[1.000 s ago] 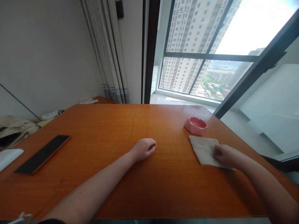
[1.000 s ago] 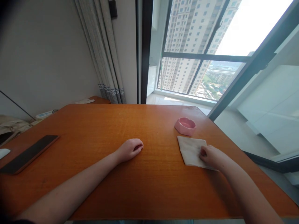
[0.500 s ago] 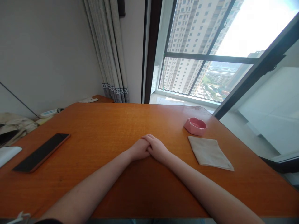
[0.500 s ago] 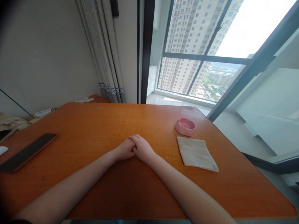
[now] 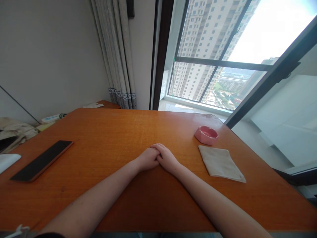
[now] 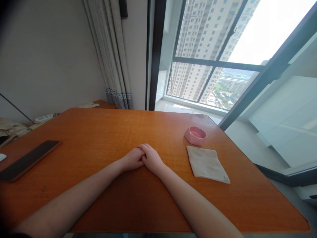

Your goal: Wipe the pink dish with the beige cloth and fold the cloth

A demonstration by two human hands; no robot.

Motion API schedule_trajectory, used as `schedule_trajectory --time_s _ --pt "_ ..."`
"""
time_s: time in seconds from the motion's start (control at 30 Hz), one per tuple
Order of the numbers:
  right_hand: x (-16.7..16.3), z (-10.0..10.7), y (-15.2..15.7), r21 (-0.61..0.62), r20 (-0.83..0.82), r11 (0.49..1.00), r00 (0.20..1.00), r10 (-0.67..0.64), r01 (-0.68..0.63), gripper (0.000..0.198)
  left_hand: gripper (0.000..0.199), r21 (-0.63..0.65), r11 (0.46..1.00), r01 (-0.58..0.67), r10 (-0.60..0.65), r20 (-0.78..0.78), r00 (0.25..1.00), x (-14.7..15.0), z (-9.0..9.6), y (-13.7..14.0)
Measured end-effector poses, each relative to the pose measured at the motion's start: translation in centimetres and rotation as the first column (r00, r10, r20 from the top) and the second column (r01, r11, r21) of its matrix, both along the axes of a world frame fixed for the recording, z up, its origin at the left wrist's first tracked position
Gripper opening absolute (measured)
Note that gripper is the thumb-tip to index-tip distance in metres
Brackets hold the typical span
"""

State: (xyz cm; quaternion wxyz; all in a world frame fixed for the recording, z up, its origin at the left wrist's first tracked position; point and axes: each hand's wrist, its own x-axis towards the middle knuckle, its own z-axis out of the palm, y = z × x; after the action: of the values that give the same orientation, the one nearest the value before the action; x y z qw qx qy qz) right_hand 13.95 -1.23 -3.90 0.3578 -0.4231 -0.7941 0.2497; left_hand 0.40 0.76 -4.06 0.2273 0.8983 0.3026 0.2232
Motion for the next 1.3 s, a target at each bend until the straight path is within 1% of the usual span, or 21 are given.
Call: schedule_trajectory --time_s 0.47,0.57,0.63,0.7,0.73,0.77,0.8,0.83,0.87,0.9,0.93,0.97,1.0,1.03,1.07,1.13,1.2,1.27,1.3 --pt "0.1 -0.1 0.1 0.001 0.009 1.0 1.0 0.008 -0.008 0.049 0.028 -0.019 1.0 -0.004 0.004 0.008 1.0 0.0 0.0 0.0" --pt "0.1 0.3 -0.2 0.03 0.044 0.999 0.999 0.026 -0.027 0.052 0.028 -0.023 1.0 0.007 -0.007 0.011 1.0 0.1 0.0 -0.1" --pt "0.3 0.9 -0.5 0.092 0.111 0.993 0.992 0.059 -0.069 0.057 0.028 -0.024 1.0 0.008 -0.007 0.023 1.0 0.1 0.1 -0.2" --pt "1.2 1.8 -0.5 0.2 0.191 0.975 0.98 0.055 -0.094 0.061 0.031 -0.05 0.999 -0.012 0.015 0.047 0.999 0.0 0.2 -0.3" --pt "2.0 2.3 -0.4 0.267 0.216 0.961 0.976 0.015 -0.074 0.061 0.034 -0.079 0.997 -0.025 0.03 0.062 0.998 0.0 0.2 -0.3" --pt "3.1 2.9 -0.1 0.34 0.22 0.94 0.974 -0.059 -0.019 0.06 0.039 -0.118 0.992 -0.037 0.047 0.082 0.995 -0.1 0.3 -0.3" --pt "4.5 3.4 0.3 0.404 0.202 0.912 0.965 -0.168 0.074 0.058 0.044 -0.161 0.986 -0.046 0.064 0.108 0.992 -0.2 0.3 -0.2" --pt "6.1 3.8 0.8 0.461 0.158 0.862 0.937 -0.312 0.209 0.056 0.048 -0.201 0.978 -0.053 0.082 0.14 0.987 -0.3 0.3 -0.1" --pt "7.9 4.1 1.3 0.494 0.119 0.79 0.872 -0.475 0.363 0.053 0.05 -0.236 0.97 -0.056 0.099 0.174 0.98 -0.3 0.3 0.0" --pt "9.7 4.4 1.8 0.503 0.108 0.707 0.775 -0.623 0.498 0.051 0.049 -0.263 0.963 -0.058 0.115 0.205 0.972 -0.4 0.3 0.1" --pt "11.5 4.5 2.2 0.51 0.126 0.626 0.669 -0.732 0.59 0.05 0.048 -0.281 0.958 -0.062 0.129 0.229 0.965 -0.4 0.2 0.2" --pt "13.1 4.6 2.6 0.5 0.167 0.555 0.555 -0.815 0.665 0.048 0.046 -0.29 0.955 -0.063 0.137 0.241 0.961 -0.5 0.2 0.2" --pt "14.5 4.5 2.8 0.466 0.227 0.511 0.461 -0.858 0.722 0.043 0.045 -0.292 0.954 -0.064 0.139 0.244 0.96 -0.5 0.2 0.3" --pt "15.7 4.4 3.0 0.409 0.316 0.512 0.409 -0.856 0.756 0.04 0.044 -0.288 0.955 -0.066 0.138 0.238 0.961 -0.5 0.2 0.3" --pt "16.5 4.1 3.1 0.347 0.406 0.521 0.376 -0.833 0.78 0.04 0.044 -0.281 0.958 -0.066 0.133 0.227 0.965 -0.5 0.3 0.2" --pt "17.4 3.6 3.2 0.245 0.548 0.547 0.351 -0.759 0.801 0.04 0.041 -0.264 0.962 -0.066 0.122 0.199 0.972 -0.4 0.4 0.1" --pt "17.7 3.1 3.2 0.217 0.608 0.554 0.332 -0.721 0.804 0.038 0.034 -0.255 0.964 -0.068 0.115 0.173 0.978 -0.4 0.5 0.0" --pt "17.7 2.9 3.3 0.237 0.612 0.566 0.331 -0.718 0.79 0.035 0.026 -0.247 0.966 -0.073 0.113 0.15 0.982 -0.3 0.6 0.0" --pt "17.6 2.8 3.5 0.249 0.602 0.579 0.344 -0.721 0.777 0.033 0.023 -0.238 0.968 -0.082 0.117 0.14 0.983 -0.3 0.6 0.0"
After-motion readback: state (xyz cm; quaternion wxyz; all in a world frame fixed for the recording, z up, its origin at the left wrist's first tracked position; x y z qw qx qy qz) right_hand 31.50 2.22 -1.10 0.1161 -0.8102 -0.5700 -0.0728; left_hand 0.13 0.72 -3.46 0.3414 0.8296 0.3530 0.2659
